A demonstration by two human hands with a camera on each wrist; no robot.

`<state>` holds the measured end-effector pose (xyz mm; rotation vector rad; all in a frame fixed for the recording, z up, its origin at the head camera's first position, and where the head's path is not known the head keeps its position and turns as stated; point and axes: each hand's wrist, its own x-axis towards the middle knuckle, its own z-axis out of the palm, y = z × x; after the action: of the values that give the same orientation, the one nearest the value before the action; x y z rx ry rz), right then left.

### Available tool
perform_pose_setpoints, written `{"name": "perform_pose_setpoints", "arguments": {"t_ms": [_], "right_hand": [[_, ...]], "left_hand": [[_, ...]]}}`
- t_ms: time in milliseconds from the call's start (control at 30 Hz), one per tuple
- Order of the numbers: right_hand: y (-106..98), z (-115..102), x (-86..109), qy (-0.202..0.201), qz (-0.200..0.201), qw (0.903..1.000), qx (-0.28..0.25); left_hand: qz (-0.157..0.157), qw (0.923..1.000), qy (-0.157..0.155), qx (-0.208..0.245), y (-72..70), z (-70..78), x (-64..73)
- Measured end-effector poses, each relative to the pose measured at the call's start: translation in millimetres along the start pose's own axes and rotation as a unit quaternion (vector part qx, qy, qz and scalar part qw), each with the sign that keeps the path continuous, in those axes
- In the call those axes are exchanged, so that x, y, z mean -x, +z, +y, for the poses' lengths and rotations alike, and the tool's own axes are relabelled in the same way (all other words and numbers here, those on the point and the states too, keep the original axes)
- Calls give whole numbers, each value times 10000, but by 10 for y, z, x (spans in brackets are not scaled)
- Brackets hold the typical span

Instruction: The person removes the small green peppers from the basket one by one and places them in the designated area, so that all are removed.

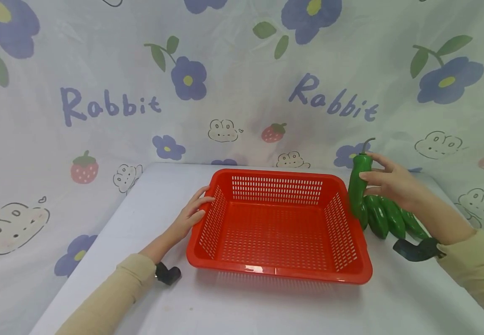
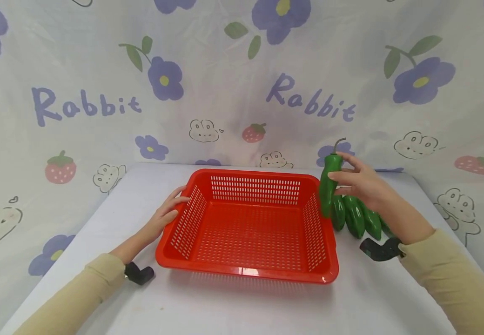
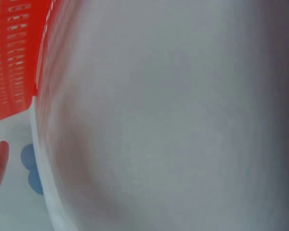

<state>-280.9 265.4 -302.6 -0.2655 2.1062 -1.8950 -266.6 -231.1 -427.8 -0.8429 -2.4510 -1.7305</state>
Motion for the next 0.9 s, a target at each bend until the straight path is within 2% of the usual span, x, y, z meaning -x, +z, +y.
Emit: {"name": "perform_pose_setpoints", "arguments": {"t_ms": [267, 567, 900], "right_hand": [[-241, 38, 6, 149, 303, 9944, 1005], [-452, 83, 8, -104, 423, 9990, 114], [-680, 130, -3, 185, 846, 9958, 301]], "left_hand": [[-9, 10000, -26, -78, -1, 4, -1], [5, 10000, -2, -16, -1, -16, 6], [6, 10000, 74, 12, 8, -11, 2]]}}
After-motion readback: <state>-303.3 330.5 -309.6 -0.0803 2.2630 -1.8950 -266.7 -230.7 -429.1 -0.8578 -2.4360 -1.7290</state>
